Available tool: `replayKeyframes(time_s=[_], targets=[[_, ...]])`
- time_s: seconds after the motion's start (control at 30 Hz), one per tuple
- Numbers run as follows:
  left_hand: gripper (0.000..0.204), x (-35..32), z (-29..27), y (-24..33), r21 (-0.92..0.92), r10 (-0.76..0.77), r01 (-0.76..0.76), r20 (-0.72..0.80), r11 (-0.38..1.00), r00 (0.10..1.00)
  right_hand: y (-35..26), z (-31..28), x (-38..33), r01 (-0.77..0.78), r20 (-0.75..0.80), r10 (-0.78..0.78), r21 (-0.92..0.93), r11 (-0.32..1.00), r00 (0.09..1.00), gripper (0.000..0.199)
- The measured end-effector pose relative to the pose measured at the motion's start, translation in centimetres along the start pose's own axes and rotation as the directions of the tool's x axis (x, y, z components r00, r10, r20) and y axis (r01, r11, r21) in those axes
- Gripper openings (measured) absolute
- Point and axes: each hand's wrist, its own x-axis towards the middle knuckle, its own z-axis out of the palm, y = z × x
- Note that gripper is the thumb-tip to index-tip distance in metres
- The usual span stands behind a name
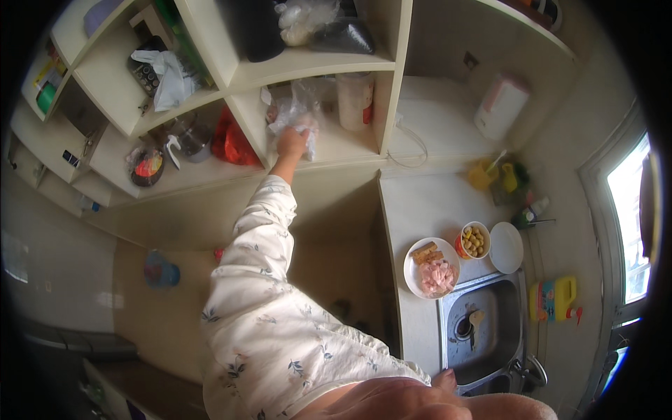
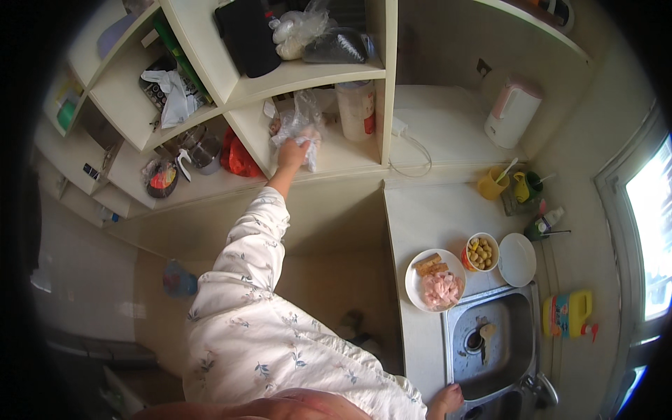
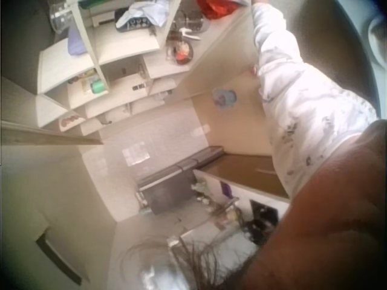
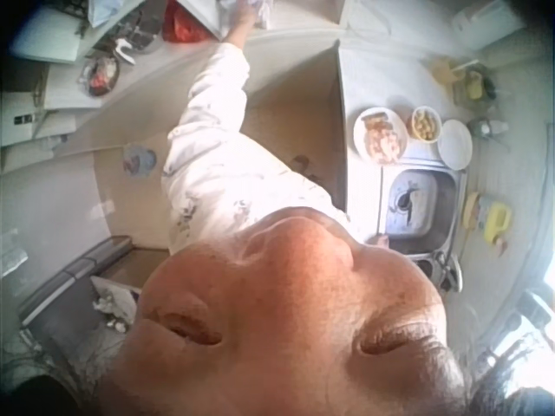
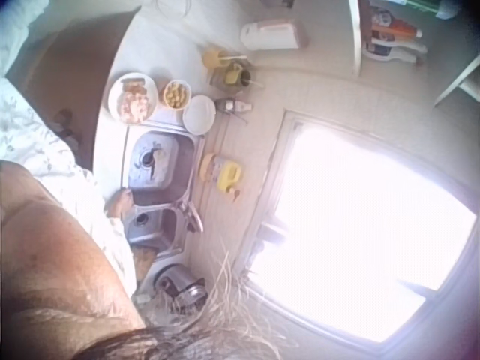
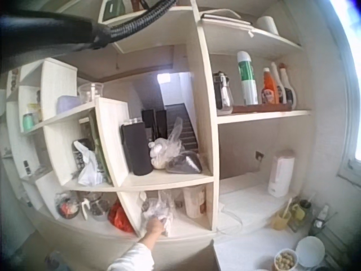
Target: The person peels garlic cloves and places them on a cutting board, then peels and chops ginger into small pieces, transferring the chopped ginger into a bowl. The person then retrieves green bell peppers from a plastic bag and washes them under running water.
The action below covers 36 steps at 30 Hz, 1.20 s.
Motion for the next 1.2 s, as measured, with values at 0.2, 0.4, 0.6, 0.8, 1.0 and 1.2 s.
replayKeyframes(time_s=[0.2, 0.4, 0.6, 0.8, 1.0, 1.2], targets=[[0.052, -2.7, -1.7, -0.2, 0.228, -0.099, 0.112, -0.068, 0.967, 0.993, -0.1, 0.4, 0.4, -0.016, 0.005, 0.016, -0.034, 0.999, 1.000, 0.039], [0.040, -4.2, -2.6, 1.4, 0.411, 0.246, -0.202, -0.056, 0.889, 0.968, -0.5, 0.3, 0.0, -0.013, -0.047, 0.013, -0.007, 1.000, 0.999, 0.038], [0.025, -4.1, 0.4, 3.1, 0.283, 0.685, -0.754, 0.314, 0.593, 0.657, -0.6, -0.3, -0.1, 0.005, -0.035, -0.006, -0.011, 1.000, 0.999, 0.037], [0.023, 1.5, 4.5, 3.8, 0.237, 0.657, -0.691, 0.215, 0.683, 0.723, -3.0, 0.2, -0.8, -0.236, -0.085, 0.228, -0.100, 0.967, 0.970, 0.033], [0.031, 9.8, 9.8, 7.4, -0.721, -0.074, 0.302, 0.330, 0.623, 0.941, -7.1, 1.0, -0.5, -0.408, -0.223, 0.358, -0.253, 0.877, 0.907, 0.025], [0.032, 14.1, 14.0, 6.2, 0.123, 0.318, -0.300, -0.179, 0.946, 0.931, -7.8, 1.7, -0.2, -0.397, -0.305, 0.308, -0.293, 0.870, 0.901, 0.022]])
